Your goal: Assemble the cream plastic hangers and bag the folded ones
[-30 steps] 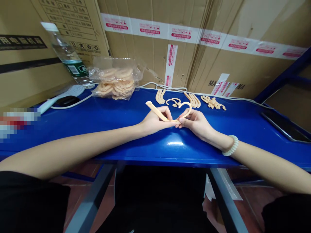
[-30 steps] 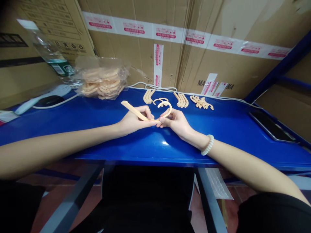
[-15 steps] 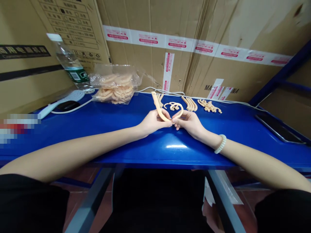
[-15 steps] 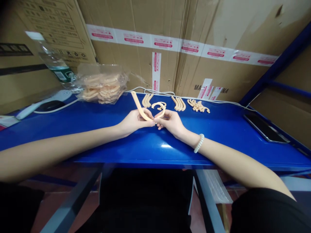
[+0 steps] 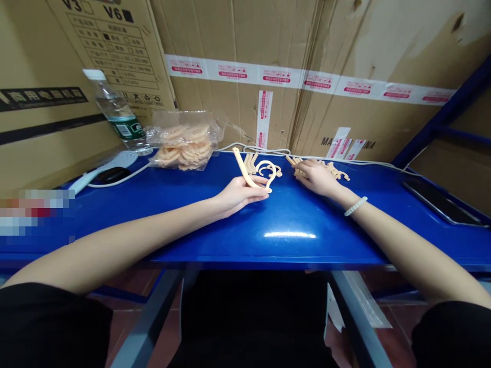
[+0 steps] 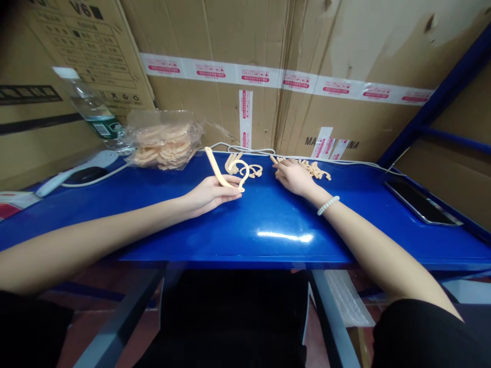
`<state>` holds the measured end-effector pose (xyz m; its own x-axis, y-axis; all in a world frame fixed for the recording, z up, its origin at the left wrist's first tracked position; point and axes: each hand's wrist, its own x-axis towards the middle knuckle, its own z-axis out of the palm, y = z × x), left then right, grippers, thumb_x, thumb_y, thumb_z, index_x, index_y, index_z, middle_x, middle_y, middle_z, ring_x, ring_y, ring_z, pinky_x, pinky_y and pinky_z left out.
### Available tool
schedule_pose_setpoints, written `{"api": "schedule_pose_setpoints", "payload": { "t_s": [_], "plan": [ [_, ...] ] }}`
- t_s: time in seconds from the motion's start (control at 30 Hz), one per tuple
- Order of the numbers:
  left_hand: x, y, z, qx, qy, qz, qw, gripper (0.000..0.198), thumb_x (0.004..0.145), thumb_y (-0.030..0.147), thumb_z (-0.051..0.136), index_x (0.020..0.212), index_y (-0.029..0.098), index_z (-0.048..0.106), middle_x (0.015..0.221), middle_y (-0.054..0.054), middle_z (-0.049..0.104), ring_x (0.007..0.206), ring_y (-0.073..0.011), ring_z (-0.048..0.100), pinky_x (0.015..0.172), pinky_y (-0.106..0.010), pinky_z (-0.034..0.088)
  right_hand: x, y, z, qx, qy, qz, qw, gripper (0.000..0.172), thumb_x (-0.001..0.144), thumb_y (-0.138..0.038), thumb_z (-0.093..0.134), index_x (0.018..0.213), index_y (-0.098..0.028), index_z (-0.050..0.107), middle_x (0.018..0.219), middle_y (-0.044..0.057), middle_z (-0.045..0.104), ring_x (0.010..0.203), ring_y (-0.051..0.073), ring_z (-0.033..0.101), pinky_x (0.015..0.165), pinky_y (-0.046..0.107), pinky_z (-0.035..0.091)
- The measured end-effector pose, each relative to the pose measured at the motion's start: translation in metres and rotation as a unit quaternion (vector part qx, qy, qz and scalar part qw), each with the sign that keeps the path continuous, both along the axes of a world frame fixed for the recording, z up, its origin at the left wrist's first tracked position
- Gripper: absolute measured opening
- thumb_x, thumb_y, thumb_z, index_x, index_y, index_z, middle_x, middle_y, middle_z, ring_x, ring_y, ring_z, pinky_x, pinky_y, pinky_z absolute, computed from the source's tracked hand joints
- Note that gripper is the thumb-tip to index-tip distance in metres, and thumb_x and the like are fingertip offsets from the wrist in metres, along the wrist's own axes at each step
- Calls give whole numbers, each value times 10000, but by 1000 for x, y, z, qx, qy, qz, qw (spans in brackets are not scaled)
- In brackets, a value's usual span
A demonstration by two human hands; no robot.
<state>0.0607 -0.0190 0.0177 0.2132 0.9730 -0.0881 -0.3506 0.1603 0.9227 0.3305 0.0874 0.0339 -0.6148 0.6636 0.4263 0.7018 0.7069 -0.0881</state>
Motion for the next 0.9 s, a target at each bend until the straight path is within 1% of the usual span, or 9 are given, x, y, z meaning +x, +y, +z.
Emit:
{"api": "schedule_pose_setpoints", "payload": {
  "t_s": [0.17, 0.33, 0.47, 0.57, 0.6, 0.67, 0.77, 0.83, 0.9],
  "plan": [
    [-3, 3, -4, 23, 7, -42, 999, 194, 727, -1, 806, 876, 103, 736, 827, -63, 749, 807, -151, 738, 972, -378, 589, -5, 5, -11, 11, -34, 10, 999, 319, 966, -238, 499, 1074, -96, 763, 1106, 224, 724, 1078, 374, 576, 992, 544, 429],
    [-4, 4, -4, 20, -10, -41, 999, 218, 713, -19, 803, 896, 79, 737, 865, -85, 744, 843, -152, 727, 1022, -401, 543, -4, 7, -9, 17, -1, 39, 999, 257, 936, -222, 547, 943, -152, 795, 985, 167, 726, 969, 324, 587, 905, 468, 470],
    [-4, 2, 1, 28, -11, -43, 999, 213, 699, -36, 787, 871, 79, 737, 879, -62, 732, 841, -135, 711, 1039, -398, 518, -6, 4, -6, 24, 75, 43, 996, 201, 916, -291, 617, 905, -187, 788, 873, 114, 657, 856, 273, 593, 802, 413, 484],
    [-4, 1, 2, 31, -7, -46, 998, 198, 694, -19, 792, 850, 89, 735, 869, -43, 724, 832, -127, 703, 1006, -374, 523, -10, -6, -1, 28, 168, 19, 985, 261, 965, -389, 585, 1010, -194, 753, 729, 38, 579, 693, 206, 561, 676, 348, 468],
    [-4, 1, 2, 33, -5, -48, 998, 201, 688, -13, 798, 849, 90, 736, 867, -41, 723, 828, -125, 701, 989, -365, 525, -11, -12, 1, 12, 215, 13, 977, 279, 976, -422, 576, 1040, -200, 733, 678, 10, 557, 634, 185, 543, 632, 327, 458],
    [-4, 1, 1, 36, -1, -52, 998, 216, 670, -5, 813, 851, 88, 739, 863, -43, 724, 808, -122, 695, 947, -346, 531, -16, -26, 6, -64, 336, 16, 940, 286, 960, -472, 606, 1062, -219, 691, 603, -33, 539, 544, 157, 530, 576, 302, 459],
    [-4, 2, -1, 43, 3, -58, 997, 238, 644, 10, 836, 851, 83, 744, 834, -42, 724, 771, -119, 685, 869, -318, 534, -25, -50, 14, -215, 508, 34, 834, 268, 867, -443, 725, 1028, -240, 656, 634, -35, 627, 548, 157, 617, 605, 316, 535],
    [-4, 3, -2, 47, 4, -60, 997, 251, 631, 19, 849, 851, 85, 747, 803, -35, 720, 747, -113, 674, 821, -299, 526, -31, -63, 19, -285, 558, 39, 778, 268, 830, -397, 751, 1022, -232, 661, 741, 3, 713, 616, 164, 679, 658, 329, 578],
    [-4, 3, -3, 53, 7, -65, 996, 261, 623, 27, 859, 851, 88, 748, 781, -32, 717, 730, -109, 662, 792, -290, 516, -36, -71, 22, -335, 576, 47, 744, 271, 824, -389, 744, 1024, -215, 685, 855, 41, 764, 672, 158, 705, 696, 325, 601]
  ]
}}
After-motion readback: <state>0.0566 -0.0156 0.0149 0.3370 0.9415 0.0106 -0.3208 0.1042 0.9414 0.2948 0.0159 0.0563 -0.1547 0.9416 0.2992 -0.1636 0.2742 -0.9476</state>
